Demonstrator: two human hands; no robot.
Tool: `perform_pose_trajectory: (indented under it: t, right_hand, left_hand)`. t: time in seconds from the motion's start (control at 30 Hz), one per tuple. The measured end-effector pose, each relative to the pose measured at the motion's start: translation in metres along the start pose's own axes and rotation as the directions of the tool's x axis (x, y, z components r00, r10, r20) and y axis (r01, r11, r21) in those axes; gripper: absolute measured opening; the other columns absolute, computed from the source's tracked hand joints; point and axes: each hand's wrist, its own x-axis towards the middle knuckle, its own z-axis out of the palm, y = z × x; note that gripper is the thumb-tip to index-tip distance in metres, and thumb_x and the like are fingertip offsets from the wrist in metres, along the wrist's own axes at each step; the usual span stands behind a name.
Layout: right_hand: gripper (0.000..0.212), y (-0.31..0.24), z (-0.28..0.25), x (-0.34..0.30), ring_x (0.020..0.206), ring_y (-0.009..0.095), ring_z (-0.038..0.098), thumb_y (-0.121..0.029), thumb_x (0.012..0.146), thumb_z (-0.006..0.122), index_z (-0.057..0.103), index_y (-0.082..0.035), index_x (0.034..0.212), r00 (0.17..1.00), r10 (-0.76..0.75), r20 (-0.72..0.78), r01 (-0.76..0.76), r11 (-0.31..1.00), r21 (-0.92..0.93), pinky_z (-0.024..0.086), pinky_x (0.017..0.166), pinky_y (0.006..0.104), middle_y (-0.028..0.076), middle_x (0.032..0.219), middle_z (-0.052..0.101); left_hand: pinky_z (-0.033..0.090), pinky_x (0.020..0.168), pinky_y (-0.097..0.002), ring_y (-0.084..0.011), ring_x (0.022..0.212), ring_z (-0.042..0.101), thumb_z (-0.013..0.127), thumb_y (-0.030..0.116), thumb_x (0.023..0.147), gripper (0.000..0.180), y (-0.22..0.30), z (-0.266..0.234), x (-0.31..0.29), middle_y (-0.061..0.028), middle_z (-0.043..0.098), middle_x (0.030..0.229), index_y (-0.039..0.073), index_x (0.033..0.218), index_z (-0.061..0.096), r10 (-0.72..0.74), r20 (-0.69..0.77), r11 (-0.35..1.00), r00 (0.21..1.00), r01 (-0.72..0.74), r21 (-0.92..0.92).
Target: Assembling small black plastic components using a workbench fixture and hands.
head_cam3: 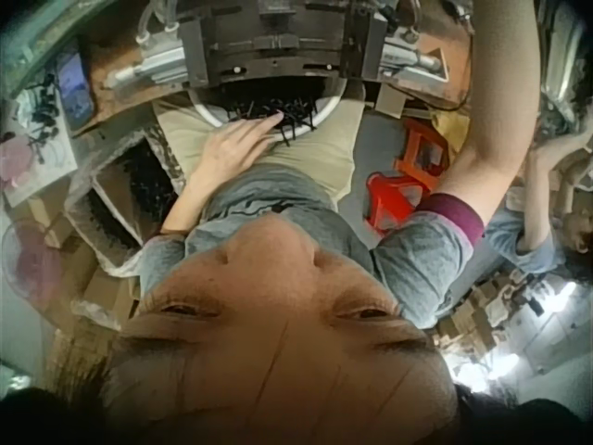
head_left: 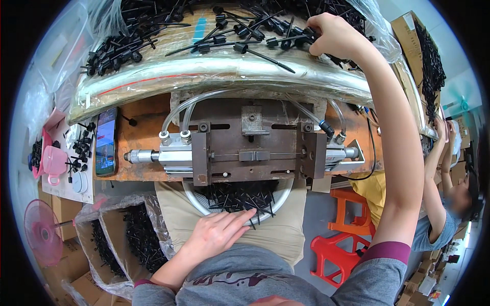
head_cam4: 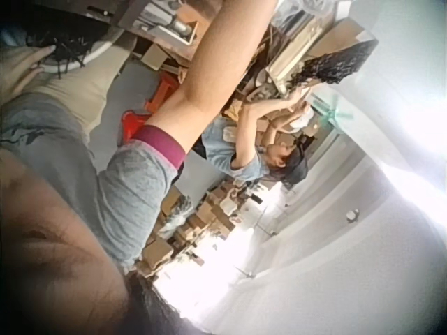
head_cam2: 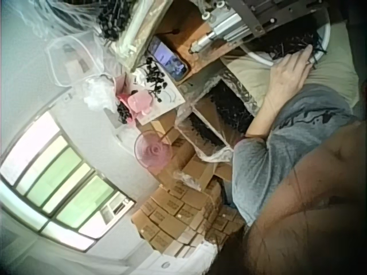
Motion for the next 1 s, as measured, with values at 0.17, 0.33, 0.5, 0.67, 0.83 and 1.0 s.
perform_pose_trajectory:
  t: [0.17, 0.33, 0.5, 0.67, 0.83, 1.0]
  right_hand:
    - [0.042, 0.005, -0.004, -0.01, 0.095, 0.033, 0.067, -0.017, 0.073, 0.075, 0.066, 0.003, 0.108, 0.993, -0.084, -0.077, 0.073, 0.988, -0.139, 0.052, 0.087, 0.0369, 0.021, 0.1, 0.069]
    - [0.034, 0.012, -0.03, -0.019, 0.077, 0.019, 0.065, -0.023, 0.078, 0.076, 0.069, -0.001, 0.102, 0.995, 0.022, -0.097, -0.028, 0.998, -0.054, 0.05, 0.072, 0.0314, 0.013, 0.083, 0.069]
    - [0.027, -0.006, -0.039, -0.033, 0.069, 0.026, 0.062, -0.013, 0.077, 0.072, 0.064, 0.007, 0.093, 0.943, 0.091, -0.321, -0.037, 0.985, 0.171, 0.048, 0.067, 0.0373, 0.021, 0.074, 0.065]
    - [0.021, -0.013, -0.039, -0.028, 0.065, 0.019, 0.059, -0.015, 0.081, 0.073, 0.065, 0.004, 0.087, 0.883, 0.148, -0.445, -0.025, 0.962, 0.271, 0.046, 0.061, 0.0327, 0.012, 0.07, 0.064]
    - [0.021, -0.026, -0.043, -0.04, 0.066, 0.016, 0.061, -0.015, 0.083, 0.074, 0.065, 0.0, 0.094, 0.885, 0.257, -0.389, 0.142, 0.647, 0.75, 0.049, 0.061, 0.0296, 0.005, 0.073, 0.064]
    - [0.019, -0.072, -0.004, -0.098, 0.059, 0.003, 0.051, -0.019, 0.089, 0.069, 0.065, -0.002, 0.097, 0.95, 0.03, -0.311, 0.293, 0.258, 0.921, 0.04, 0.052, 0.0161, 0.004, 0.085, 0.065]
  left_hand:
    - [0.054, 0.064, -0.0306, -0.0187, 0.073, 0.065, 0.073, 0.018, 0.081, 0.047, 0.003, -0.002, 0.002, -0.0063, 0.07, 0.098, 0.005, 0.125, 0.061, 0.014, 0.013, 1.0, 1.0, -0.014, 0.014]
    - [0.054, 0.066, -0.03, -0.0182, 0.075, 0.066, 0.074, 0.023, 0.081, 0.051, 0.005, -0.007, 0.001, -0.006, 0.07, 0.1, 0.006, 0.127, 0.06, 0.005, 0.03, 0.999, 1.0, -0.006, 0.037]
    - [0.053, 0.065, -0.0308, -0.0214, 0.073, 0.066, 0.075, 0.027, 0.079, 0.053, 0.006, -0.014, 0.009, -0.0091, 0.07, 0.101, 0.003, 0.124, 0.061, 0.058, -0.05, 0.998, 0.997, -0.058, 0.001]
    - [0.054, 0.068, -0.0306, -0.0251, 0.08, 0.067, 0.075, 0.026, 0.079, 0.053, 0.016, -0.029, 0.026, -0.0135, 0.069, 0.111, -0.001, 0.122, 0.062, 0.118, -0.151, 0.992, 0.982, -0.122, -0.016]
    - [0.055, 0.075, -0.0314, -0.0269, 0.089, 0.067, 0.077, 0.014, 0.076, 0.049, 0.018, -0.031, 0.036, -0.0164, 0.067, 0.116, -0.002, 0.12, 0.063, 0.143, -0.323, 0.986, 0.935, -0.164, -0.039]
    - [0.052, 0.086, -0.036, -0.031, 0.102, 0.063, 0.081, 0.004, 0.07, 0.052, 0.025, -0.053, 0.045, -0.0205, 0.063, 0.121, -0.004, 0.118, 0.063, -0.004, -0.575, 0.994, 0.818, -0.059, -0.09]
